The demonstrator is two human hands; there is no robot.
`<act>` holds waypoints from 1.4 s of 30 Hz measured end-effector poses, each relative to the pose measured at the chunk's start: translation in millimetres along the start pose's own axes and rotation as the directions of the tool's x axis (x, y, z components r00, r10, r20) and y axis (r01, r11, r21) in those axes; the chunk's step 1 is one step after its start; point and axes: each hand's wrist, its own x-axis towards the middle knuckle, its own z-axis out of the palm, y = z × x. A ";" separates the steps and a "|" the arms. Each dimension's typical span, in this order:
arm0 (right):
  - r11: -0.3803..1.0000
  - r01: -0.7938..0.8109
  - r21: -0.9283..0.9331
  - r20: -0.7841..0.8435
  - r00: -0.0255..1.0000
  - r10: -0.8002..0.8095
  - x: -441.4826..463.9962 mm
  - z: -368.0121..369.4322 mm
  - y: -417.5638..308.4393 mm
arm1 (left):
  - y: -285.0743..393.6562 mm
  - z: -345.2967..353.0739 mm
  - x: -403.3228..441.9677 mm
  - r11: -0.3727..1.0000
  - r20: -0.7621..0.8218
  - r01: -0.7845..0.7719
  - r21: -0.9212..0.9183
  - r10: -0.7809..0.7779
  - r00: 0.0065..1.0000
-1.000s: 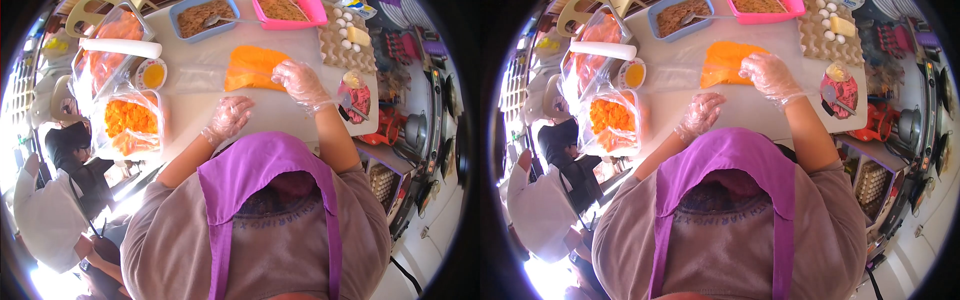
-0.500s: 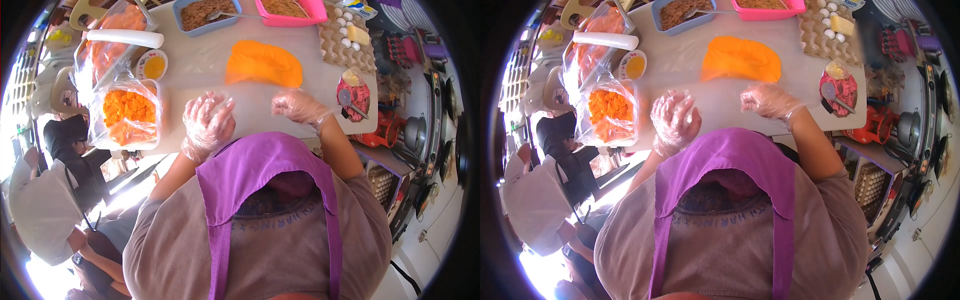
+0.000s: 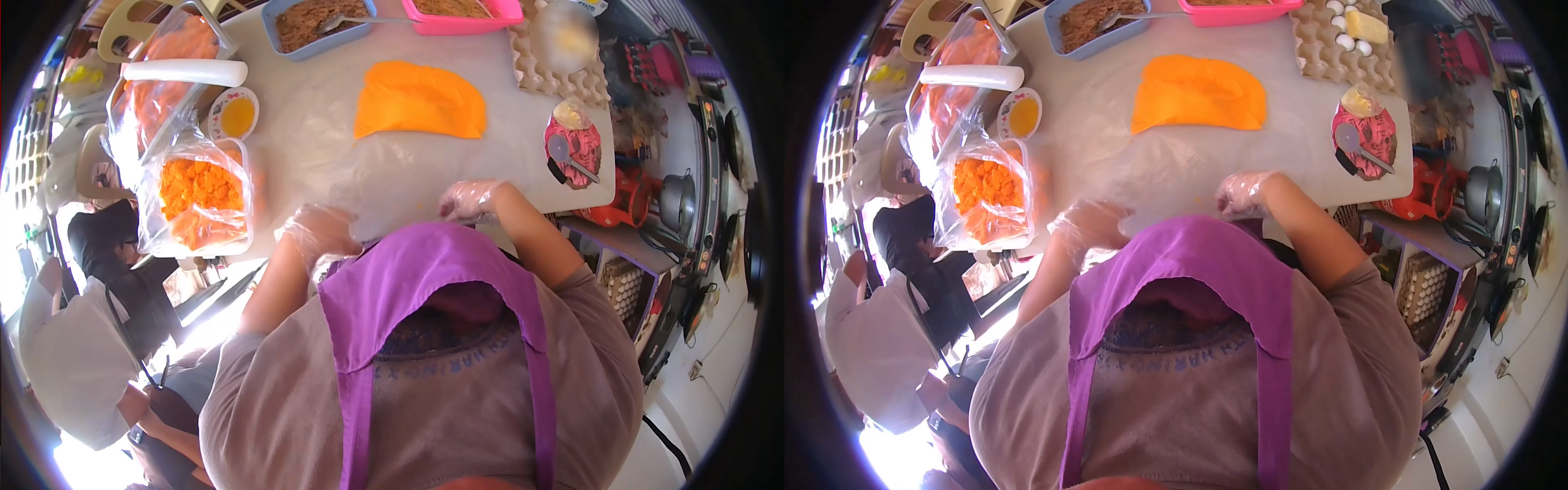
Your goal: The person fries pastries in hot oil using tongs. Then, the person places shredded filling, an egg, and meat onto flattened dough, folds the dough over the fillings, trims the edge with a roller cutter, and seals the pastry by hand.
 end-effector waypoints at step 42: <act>0.798 -0.557 0.231 -0.899 0.191 0.394 -122.9 40.1 233.8 | -78.2 12.0 148.0 0.926 -0.947 -0.373 -0.061 0.064 0.316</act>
